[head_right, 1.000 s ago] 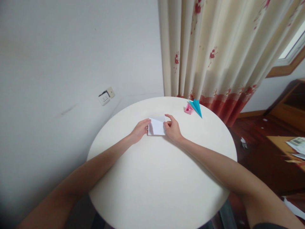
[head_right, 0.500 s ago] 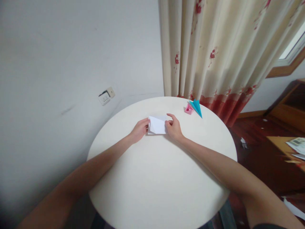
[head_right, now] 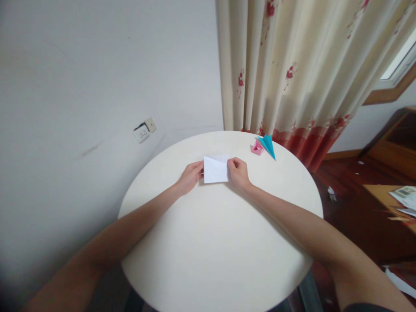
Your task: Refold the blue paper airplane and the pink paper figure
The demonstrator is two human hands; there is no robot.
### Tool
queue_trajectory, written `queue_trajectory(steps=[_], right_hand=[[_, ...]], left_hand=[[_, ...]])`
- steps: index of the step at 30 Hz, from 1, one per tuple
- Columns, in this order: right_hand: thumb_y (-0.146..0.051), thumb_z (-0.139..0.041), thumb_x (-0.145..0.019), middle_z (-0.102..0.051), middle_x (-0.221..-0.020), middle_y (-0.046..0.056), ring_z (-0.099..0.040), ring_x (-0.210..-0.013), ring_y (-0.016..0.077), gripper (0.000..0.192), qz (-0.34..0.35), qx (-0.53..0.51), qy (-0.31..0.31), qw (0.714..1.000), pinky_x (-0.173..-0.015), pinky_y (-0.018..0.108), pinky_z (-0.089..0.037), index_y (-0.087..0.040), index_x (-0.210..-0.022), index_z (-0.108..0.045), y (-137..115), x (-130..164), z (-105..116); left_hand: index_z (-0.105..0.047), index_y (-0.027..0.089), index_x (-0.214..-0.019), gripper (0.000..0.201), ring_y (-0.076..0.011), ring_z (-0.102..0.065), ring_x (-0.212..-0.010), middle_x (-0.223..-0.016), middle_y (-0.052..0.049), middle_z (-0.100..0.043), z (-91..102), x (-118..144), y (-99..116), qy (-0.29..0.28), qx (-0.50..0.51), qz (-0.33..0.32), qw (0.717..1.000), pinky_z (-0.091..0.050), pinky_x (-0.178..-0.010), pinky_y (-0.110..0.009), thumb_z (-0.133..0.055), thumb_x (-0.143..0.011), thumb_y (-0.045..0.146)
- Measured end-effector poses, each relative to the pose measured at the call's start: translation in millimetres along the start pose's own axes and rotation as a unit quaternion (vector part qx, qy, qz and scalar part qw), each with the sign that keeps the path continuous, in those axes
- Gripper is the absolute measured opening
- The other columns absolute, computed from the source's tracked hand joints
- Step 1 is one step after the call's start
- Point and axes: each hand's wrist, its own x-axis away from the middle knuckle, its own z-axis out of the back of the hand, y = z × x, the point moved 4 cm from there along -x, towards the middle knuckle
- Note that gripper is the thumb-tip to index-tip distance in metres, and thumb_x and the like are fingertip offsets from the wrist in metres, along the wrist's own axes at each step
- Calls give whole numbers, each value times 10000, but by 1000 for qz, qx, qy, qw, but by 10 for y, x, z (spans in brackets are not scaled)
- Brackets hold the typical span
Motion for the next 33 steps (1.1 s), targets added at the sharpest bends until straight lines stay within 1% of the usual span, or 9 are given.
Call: queue_trajectory(steps=[2, 5, 9, 12, 15, 20, 24, 28, 33], right_hand=[[-437, -541, -804, -551, -622, -2, -469, -584, 140, 300, 4, 6, 0, 1000, -537, 263, -363, -177, -664, -593, 5, -12, 5], [-400, -569, -773, -578, -695, 5, -502, -629, 161, 223, 6, 18, 10, 1000, -585, 283, -399, -180, -787, -600, 15, -21, 29], [-265, -621, -695, -585, -830, 22, -521, -753, 190, 192, 112, 126, 40, 985, -690, 315, -430, -205, -867, -563, -132, 19, 68], [-276, -592, -773, -570, -752, 6, -512, -705, 180, 76, 143, 157, -49, 976, -680, 315, -424, -213, -771, -549, -244, 84, -14], [-333, -556, -858, -597, -780, 25, -537, -719, 186, 150, 143, 174, -92, 970, -706, 331, -449, -202, -801, -601, -305, 150, -77], [-442, -527, -927, -626, -1105, 118, -608, -931, 232, 350, 143, 188, -105, 966, -859, 395, -507, -188, -1119, -672, -313, 217, -118], [-491, -535, -939, -538, -1364, 157, -527, -1236, 294, 547, 179, 205, -137, 952, -1020, 481, -462, -219, -1413, -512, -360, 290, -157], [-494, -520, -958, -399, -1541, 127, -400, -1396, 297, 620, 208, 247, -170, 931, -1113, 510, -391, -279, -1522, -381, -405, 356, -187], [-385, -445, -1008, -436, -1536, 105, -389, -1421, 273, 521, 216, 268, -195, 918, -1144, 490, -365, -262, -1513, -409, -370, 362, -210]], left_hand=[[-757, 133, -986, 422, -166, -625, -781, -954, -96, -732, -4, 6, 2, -13, -20, -2, 1000, -482, -703, -274, -717, -808, 514], [-771, 127, -942, 393, -167, -626, -759, -916, -99, -738, 2, 15, 5, -9, -52, 0, 999, -478, -682, -273, -732, -790, 488], [-783, 120, -882, 382, -176, -631, -751, -883, -102, -744, 9, 19, 15, 28, -73, -6, 997, -485, -666, -276, -727, -773, 481], [-787, 121, -878, 397, -182, -640, -752, -875, -100, -746, -19, 31, 37, 42, -97, -17, 994, -509, -675, -290, -715, -776, 498], [-788, 128, -874, 427, -200, -655, -784, -895, -99, -745, -70, 58, 83, 44, -120, -44, 991, -546, -687, -311, -710, -776, 536], [-770, 146, -803, 415, -176, -647, -759, -853, -59, -700, -167, 124, 164, 38, -168, -102, 980, -588, -658, -293, -688, -803, 554], [-735, 141, -726, 397, -141, -606, -685, -750, -25, -636, -217, 158, 191, 38, -192, -135, 971, -583, -621, -257, -662, -835, 515], [-757, 133, -985, 339, -134, -623, -711, -810, -27, -677, -235, 151, 167, 26, -179, -138, 974, -570, -666, -250, -668, -844, 428], [-581, 148, -1367, 616, -132, -652, -766, -983, -55, -715, -205, 114, 81, 25, -131, -89, 987, -581, -760, -300, -721, -798, 336]])
